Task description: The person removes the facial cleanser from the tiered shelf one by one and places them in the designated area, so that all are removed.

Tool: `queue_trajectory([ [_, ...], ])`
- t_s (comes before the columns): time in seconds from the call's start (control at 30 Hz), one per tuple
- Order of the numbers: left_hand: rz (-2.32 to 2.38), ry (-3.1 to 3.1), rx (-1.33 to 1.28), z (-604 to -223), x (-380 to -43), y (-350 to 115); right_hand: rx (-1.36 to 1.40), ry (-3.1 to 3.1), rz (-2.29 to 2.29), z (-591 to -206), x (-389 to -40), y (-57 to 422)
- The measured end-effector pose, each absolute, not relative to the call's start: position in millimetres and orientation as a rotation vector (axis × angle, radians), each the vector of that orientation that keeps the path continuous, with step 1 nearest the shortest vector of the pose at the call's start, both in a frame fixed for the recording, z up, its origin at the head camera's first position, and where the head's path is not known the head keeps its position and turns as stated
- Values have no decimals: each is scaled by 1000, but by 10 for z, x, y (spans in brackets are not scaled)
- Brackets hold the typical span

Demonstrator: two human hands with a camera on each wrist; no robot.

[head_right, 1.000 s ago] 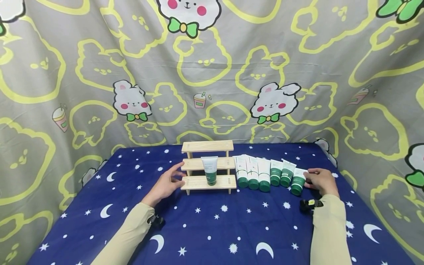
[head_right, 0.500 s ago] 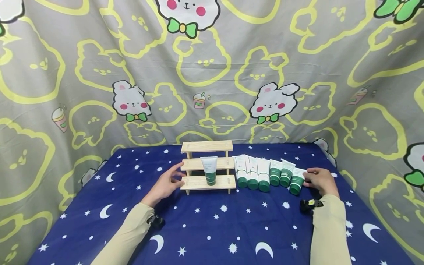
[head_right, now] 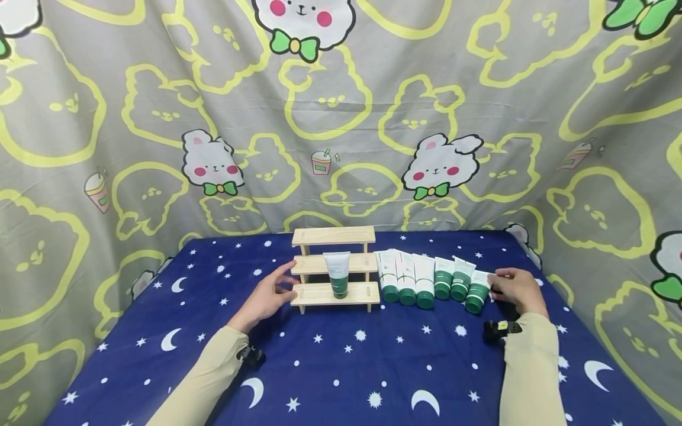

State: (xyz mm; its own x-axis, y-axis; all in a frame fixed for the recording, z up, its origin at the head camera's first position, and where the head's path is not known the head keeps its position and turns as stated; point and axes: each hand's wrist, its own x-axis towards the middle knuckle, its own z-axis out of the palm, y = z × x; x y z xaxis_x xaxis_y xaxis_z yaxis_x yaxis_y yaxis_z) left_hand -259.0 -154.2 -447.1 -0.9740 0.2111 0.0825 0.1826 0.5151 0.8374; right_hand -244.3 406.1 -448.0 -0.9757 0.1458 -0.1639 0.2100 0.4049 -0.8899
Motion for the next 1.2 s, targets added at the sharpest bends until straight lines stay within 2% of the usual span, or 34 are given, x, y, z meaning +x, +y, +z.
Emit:
queue_trajectory([
  [0.27, 1493, 2711, 350, -4468, -2591, -1543, 303, 2706, -1531, -4408, -2443, 4036],
  [0.57, 1487, 2711, 354, -4468, -2585, -1547, 113, 2904, -1415, -4270, -2457, 3923],
  [1.2, 1496, 2711, 359, -4458, -2572, -1543, 8, 3029, -1456, -3900, -2407, 3627],
])
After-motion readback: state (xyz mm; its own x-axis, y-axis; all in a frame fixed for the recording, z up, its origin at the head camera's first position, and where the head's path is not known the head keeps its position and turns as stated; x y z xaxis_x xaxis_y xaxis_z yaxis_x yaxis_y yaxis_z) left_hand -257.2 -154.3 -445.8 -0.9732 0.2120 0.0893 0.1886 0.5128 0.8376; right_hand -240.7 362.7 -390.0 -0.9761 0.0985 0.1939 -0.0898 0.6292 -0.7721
